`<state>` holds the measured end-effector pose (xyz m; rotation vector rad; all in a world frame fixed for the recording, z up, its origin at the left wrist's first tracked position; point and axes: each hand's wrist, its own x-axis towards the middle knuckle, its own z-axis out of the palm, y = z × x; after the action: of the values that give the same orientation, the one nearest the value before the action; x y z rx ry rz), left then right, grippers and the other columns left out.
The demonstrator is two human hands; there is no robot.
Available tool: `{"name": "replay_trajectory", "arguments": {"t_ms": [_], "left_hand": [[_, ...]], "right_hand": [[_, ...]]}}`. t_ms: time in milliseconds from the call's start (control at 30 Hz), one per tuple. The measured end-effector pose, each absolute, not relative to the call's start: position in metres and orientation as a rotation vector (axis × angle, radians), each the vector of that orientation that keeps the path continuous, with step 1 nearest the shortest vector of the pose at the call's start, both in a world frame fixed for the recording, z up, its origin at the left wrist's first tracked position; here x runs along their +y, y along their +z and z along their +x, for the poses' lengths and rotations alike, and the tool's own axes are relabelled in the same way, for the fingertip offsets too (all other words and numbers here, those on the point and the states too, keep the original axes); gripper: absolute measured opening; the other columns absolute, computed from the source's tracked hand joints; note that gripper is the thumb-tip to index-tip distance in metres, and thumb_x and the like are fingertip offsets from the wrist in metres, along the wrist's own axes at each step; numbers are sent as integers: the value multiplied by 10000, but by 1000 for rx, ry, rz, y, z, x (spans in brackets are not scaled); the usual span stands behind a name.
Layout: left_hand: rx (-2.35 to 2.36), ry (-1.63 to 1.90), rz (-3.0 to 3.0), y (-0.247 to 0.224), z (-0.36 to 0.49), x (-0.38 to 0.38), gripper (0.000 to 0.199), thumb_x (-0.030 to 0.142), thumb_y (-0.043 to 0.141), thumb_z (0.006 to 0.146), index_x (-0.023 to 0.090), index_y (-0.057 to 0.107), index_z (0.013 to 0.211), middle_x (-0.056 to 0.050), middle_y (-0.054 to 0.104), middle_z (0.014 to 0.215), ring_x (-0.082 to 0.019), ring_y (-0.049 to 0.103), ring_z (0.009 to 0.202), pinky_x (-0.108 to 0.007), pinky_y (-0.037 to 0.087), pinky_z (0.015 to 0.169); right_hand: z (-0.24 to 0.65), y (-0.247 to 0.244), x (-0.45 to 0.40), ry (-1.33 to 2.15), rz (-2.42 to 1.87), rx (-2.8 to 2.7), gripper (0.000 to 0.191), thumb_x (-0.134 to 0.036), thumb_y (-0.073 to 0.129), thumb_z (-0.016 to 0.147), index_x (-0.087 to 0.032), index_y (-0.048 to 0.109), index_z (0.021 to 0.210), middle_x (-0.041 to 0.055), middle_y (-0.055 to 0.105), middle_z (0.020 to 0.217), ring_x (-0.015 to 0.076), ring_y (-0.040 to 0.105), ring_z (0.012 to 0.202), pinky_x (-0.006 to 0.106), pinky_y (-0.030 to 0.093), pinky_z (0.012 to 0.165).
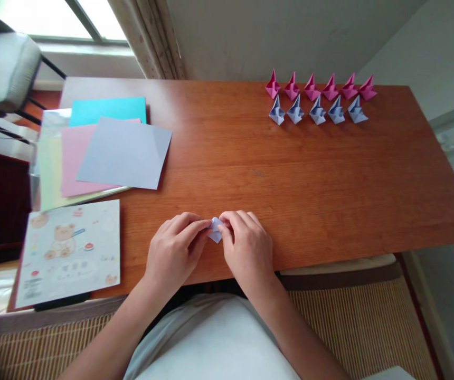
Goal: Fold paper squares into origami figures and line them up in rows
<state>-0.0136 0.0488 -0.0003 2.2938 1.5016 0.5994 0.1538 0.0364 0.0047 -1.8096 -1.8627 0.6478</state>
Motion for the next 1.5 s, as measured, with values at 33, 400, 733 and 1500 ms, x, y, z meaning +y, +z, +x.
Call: {"name": "replay_trajectory", "arguments": {"t_ms": [33, 400, 733, 1500], "left_hand": [[1492, 597, 2300, 0, -14, 49, 169, 270, 561, 992, 212, 719, 991, -40, 704, 929, -204, 616, 816, -346, 460, 740], [1424, 594, 2248, -1, -21, 50, 177, 250, 549, 994, 220, 707, 1065, -50, 705, 975, -196, 631, 850, -342, 491, 776], [1476, 575, 2262, 1, -19, 48, 175, 242, 547, 990, 201, 664, 866, -34, 627, 825, -196, 565, 768, -335, 458, 734], [1510, 525, 2276, 4, -8, 56, 166, 286, 540, 1003, 215, 687, 1030, -54, 692, 955, -214, 611, 863, -354, 462, 785]], "right_hand": [[154, 5, 37, 642, -1809, -1872, 87, -236, 599, 969, -235, 680, 938, 40, 729, 926, 231, 623, 886, 347, 465, 804], [155, 8, 38, 648, -1804, -1944, 127, -214, 573, 972, -247, 688, 929, 44, 718, 950, 237, 615, 934, 354, 463, 813], [157, 6, 34, 665, -1780, -1952, 137, -196, 548, 983, -241, 663, 924, 40, 712, 977, 231, 605, 939, 349, 458, 806], [155, 6, 36, 676, -1774, -1898, 125, -205, 568, 984, -236, 674, 926, 36, 727, 946, 226, 615, 913, 337, 463, 799]]}}
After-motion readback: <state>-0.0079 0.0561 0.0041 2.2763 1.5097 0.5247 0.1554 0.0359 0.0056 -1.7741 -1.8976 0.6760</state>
